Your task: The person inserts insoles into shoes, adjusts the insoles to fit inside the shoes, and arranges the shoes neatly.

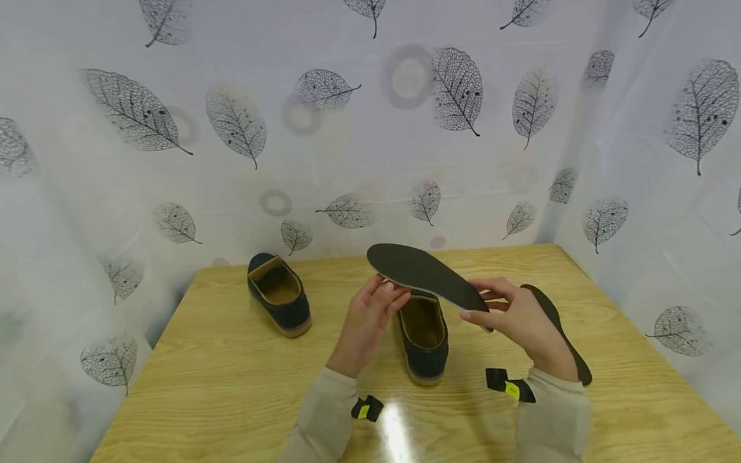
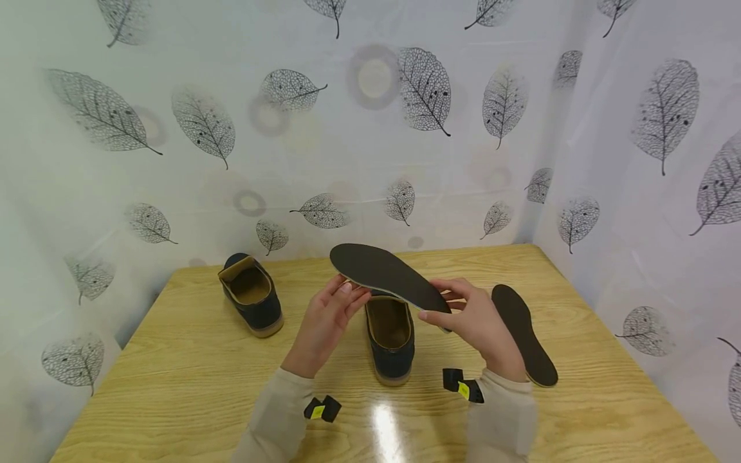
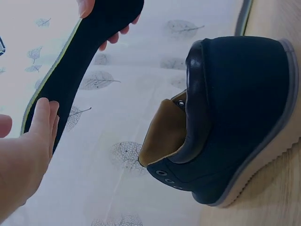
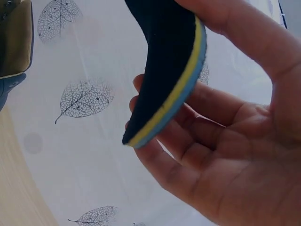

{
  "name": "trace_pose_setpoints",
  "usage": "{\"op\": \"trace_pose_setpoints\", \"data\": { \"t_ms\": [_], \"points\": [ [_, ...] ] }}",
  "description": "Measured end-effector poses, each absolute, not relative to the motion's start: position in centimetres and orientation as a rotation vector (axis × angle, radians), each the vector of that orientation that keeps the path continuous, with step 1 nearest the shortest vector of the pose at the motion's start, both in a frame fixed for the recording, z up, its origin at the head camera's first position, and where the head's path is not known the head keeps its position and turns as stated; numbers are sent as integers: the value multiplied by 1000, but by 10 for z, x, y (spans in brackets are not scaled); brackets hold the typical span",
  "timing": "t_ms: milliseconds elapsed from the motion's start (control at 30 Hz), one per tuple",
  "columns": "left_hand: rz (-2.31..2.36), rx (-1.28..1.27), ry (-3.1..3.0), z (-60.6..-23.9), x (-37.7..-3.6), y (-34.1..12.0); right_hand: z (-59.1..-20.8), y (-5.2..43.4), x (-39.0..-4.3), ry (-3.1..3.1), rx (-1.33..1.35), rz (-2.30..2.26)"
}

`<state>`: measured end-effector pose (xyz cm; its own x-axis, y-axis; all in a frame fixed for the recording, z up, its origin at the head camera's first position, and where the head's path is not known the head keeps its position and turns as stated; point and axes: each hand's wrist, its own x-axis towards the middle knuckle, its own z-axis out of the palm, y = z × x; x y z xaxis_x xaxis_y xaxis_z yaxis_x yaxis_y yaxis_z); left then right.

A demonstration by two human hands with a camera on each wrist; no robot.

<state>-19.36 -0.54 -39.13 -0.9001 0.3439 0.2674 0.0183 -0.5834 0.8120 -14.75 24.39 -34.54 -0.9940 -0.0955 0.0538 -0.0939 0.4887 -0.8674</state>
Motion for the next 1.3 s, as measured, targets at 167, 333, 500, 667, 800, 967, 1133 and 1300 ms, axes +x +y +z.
{"op": "trace_pose_setpoints", "data": {
  "t_ms": [167,333,500,667,800,967,1133,1300],
  "points": [
    [2589,586,1315,-389,-192,-8,-346,241,-147,2808,-322,-1516],
    [2626,529,1279,-385,-189,-7,-344,235,-146,2997,-441,-1346],
    [2683,510,1271,-385,-188,-5,-339,219,-146,3199,-395,-1101],
    [2731,513,1268,-386,-188,-3,-340,198,-150,3349,-425,-1000],
    [2707,539,1289,-387,-188,-3,-343,185,-154,3435,-533,-964],
    [2658,587,1320,-390,-188,-2,-347,178,-157,3489,-582,-941],
    [2644,543,1381,-390,-189,-3,-349,179,-158,3518,-548,-923],
    [2695,436,1703,-385,-194,-13,-348,180,-157,3551,-524,-875]
  ]
}}
